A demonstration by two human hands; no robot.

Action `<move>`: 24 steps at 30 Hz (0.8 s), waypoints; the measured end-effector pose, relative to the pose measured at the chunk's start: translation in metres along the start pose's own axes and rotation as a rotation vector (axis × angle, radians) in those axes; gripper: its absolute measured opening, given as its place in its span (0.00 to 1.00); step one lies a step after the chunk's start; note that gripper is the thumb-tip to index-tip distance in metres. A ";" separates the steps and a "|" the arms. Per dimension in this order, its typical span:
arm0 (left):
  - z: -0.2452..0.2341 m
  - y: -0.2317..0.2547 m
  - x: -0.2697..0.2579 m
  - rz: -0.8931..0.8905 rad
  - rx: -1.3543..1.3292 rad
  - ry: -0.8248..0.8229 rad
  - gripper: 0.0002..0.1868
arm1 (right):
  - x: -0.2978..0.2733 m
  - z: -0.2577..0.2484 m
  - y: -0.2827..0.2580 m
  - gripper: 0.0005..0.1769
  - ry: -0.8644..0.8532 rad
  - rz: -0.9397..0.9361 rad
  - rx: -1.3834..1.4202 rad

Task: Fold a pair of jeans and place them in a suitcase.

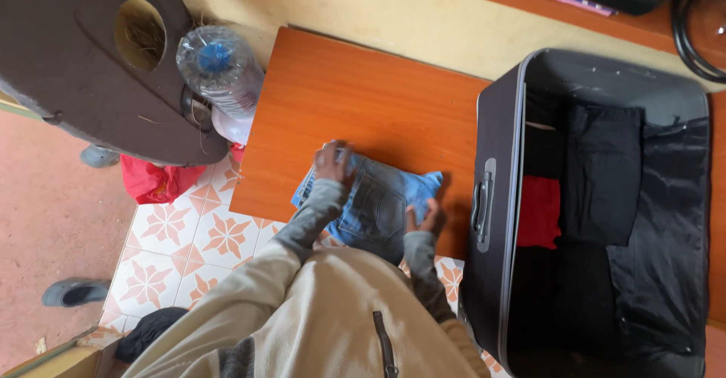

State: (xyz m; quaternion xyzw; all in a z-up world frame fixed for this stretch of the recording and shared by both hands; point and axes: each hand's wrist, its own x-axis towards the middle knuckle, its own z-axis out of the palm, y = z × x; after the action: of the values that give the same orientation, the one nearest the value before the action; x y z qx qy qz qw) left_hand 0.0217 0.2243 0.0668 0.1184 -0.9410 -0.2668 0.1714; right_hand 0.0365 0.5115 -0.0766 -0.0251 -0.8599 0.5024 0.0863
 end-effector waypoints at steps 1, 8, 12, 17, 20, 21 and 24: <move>0.017 0.005 0.002 0.108 0.009 -0.082 0.37 | 0.013 -0.006 0.010 0.38 0.081 0.071 -0.036; 0.080 0.034 0.021 0.342 0.157 -0.478 0.37 | 0.080 -0.014 0.078 0.40 -0.201 0.730 0.046; 0.071 0.046 0.030 0.246 0.194 -0.636 0.33 | 0.072 -0.019 0.031 0.46 -0.262 0.826 0.041; 0.111 0.020 0.049 0.363 0.333 -0.798 0.27 | 0.086 -0.011 0.005 0.49 -0.197 0.886 0.282; 0.061 0.048 0.064 0.295 0.238 -0.912 0.25 | 0.089 -0.011 -0.025 0.47 -0.211 0.990 0.480; 0.054 0.053 0.065 0.286 0.239 -0.909 0.25 | 0.091 -0.009 -0.025 0.47 -0.220 0.989 0.477; 0.046 0.056 0.060 0.036 -0.020 -0.923 0.28 | 0.094 0.003 0.000 0.41 -0.179 0.993 0.529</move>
State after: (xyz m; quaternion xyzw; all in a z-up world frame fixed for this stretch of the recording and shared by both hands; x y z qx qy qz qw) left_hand -0.0579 0.2732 0.0755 -0.0307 -0.9181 -0.2977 -0.2599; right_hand -0.0561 0.5215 -0.0663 -0.3611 -0.5937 0.6813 -0.2299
